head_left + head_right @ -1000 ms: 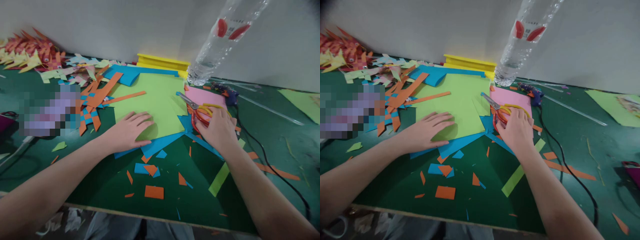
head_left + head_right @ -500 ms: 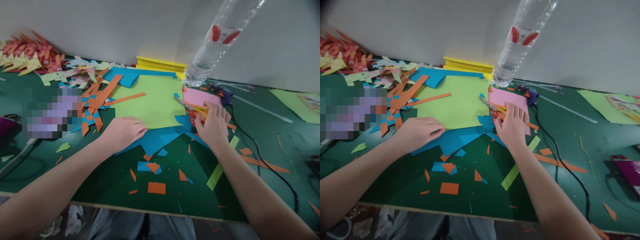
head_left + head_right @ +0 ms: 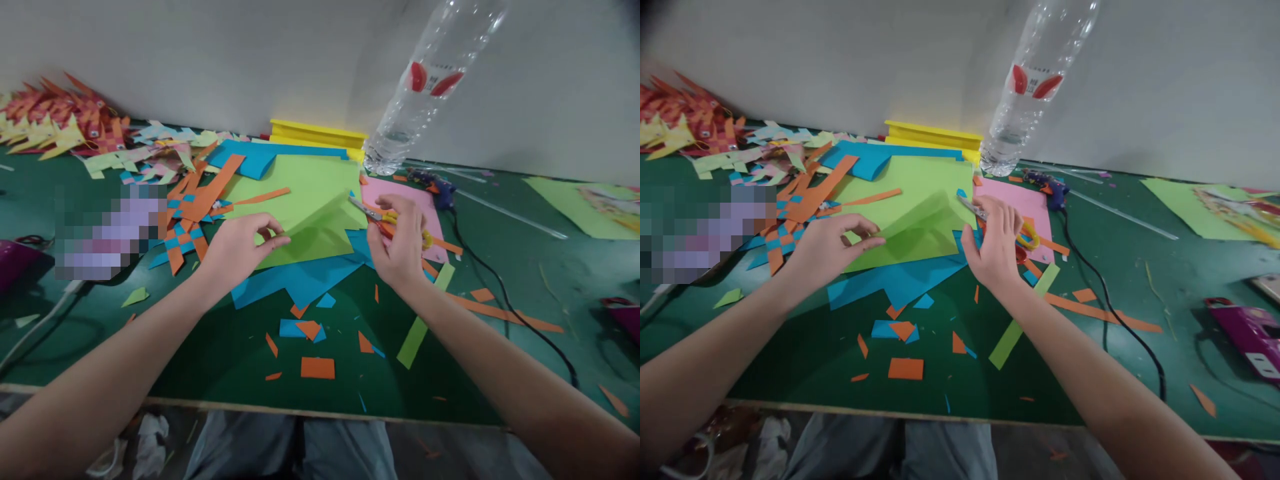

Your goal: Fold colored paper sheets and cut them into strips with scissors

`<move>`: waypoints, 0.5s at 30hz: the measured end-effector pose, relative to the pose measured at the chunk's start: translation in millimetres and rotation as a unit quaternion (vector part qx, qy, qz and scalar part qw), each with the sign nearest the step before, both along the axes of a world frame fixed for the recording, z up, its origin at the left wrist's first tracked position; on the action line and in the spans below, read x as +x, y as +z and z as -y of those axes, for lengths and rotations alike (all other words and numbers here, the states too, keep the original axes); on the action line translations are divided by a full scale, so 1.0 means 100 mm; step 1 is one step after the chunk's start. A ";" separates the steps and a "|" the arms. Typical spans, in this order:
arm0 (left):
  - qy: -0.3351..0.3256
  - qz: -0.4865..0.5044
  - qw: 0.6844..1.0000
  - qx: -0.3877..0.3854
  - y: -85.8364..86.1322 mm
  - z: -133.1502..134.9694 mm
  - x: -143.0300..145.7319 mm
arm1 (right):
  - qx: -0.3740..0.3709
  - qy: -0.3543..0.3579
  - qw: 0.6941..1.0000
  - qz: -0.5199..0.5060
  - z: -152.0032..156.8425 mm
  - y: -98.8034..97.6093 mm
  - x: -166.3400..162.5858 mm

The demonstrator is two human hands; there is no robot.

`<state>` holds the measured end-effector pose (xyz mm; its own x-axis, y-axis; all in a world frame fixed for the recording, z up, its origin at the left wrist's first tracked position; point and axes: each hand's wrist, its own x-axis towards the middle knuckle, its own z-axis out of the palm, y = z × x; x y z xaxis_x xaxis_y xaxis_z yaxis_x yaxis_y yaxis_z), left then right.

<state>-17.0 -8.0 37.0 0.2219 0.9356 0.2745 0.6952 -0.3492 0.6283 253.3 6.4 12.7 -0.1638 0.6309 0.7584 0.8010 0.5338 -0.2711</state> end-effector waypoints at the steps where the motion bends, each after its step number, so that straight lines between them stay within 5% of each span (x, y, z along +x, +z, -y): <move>1: 0.005 0.018 0.999 0.027 0.00 0.01 0.00 | -0.004 0.013 1.000 -0.027 -0.01 0.03 -0.05; 4: 0.015 0.087 0.991 0.105 0.01 0.04 0.01 | -0.005 0.063 0.989 -0.134 -0.03 0.10 -0.23; 9: 0.030 0.289 0.945 0.149 0.01 0.07 0.04 | -0.118 0.128 0.947 -0.271 -0.01 0.03 -0.49; 12: 0.097 0.405 0.905 0.083 -0.03 0.02 0.07 | -0.206 0.129 0.921 -0.304 0.04 -0.06 -0.57; 15: 0.186 0.460 0.865 -0.066 -0.09 -0.06 0.11 | -0.265 0.120 0.905 -0.310 0.05 -0.10 -0.55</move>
<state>-6.5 -2.3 28.1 -0.3581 0.9318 0.0594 -0.0728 -0.0912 0.9932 198.7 1.0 2.3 0.0088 0.9360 0.3519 0.2858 0.3349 -0.8979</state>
